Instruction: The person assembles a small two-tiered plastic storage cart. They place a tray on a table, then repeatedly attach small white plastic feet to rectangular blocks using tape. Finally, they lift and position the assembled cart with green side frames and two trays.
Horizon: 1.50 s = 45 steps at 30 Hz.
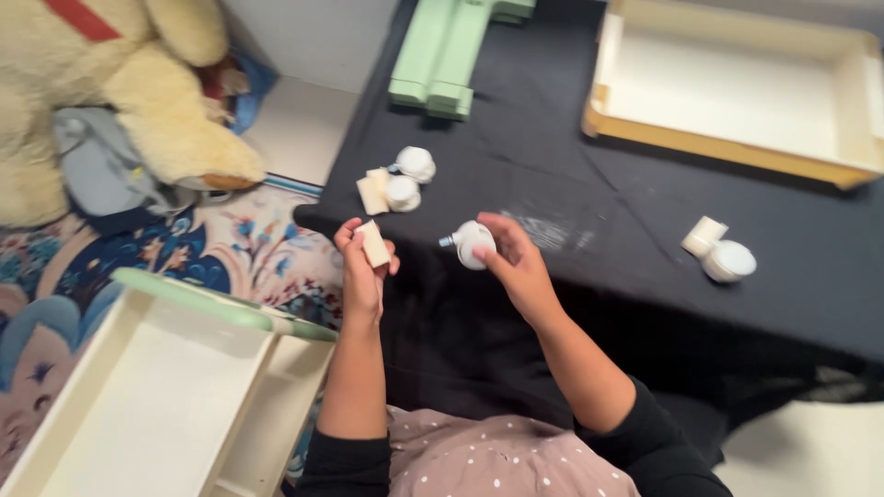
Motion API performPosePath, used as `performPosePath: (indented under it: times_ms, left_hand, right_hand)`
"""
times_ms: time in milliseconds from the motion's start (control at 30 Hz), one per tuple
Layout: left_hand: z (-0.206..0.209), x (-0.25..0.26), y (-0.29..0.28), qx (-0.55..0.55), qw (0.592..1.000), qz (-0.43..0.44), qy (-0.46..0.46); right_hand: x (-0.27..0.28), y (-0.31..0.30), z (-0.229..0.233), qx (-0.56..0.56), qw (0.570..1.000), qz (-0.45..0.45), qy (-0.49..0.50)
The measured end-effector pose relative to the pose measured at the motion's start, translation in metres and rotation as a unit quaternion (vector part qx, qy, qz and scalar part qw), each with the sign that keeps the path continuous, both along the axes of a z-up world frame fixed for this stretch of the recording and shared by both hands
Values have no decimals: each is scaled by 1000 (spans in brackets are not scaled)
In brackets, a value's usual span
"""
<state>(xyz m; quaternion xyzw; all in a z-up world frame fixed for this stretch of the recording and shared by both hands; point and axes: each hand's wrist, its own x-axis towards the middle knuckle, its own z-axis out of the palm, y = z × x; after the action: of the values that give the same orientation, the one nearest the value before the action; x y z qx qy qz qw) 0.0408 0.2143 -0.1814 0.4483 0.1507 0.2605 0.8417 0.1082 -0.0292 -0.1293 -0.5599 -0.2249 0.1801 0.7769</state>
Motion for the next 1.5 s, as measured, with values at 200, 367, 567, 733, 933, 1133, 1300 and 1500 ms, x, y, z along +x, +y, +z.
performPosePath:
  times_ms: [200,367,567,733,933,1133,1300,1500]
  left_hand:
    - [5,44,77,377,915,131,53]
    - [30,52,68,487,818,146,270]
    - [39,45,60,584,759,189,215]
    - [39,46,56,606,735,180,245]
    - [39,36,47,534,799,201,191]
    - [51,4,-10,551,794,249,65]
    - [68,-1,-91,582,803,127,16]
    - [89,34,-200,569,814,-79,-92]
  right_hand:
    - [58,101,-22,-42,998,-44,-28]
    - [64,111,-22,-173,975,-104,-92]
    - [60,108,-12,-195,976,-91,-44]
    - [57,109,-11,-202,970,-115,-72]
    - [59,109,-23,-134,981,-113,-83]
    - [47,83,-13,8,988,-107,-110]
    - [13,1,-1,22,984,-136,-115]
    - [9,-144,26,-145,905,-312,-252]
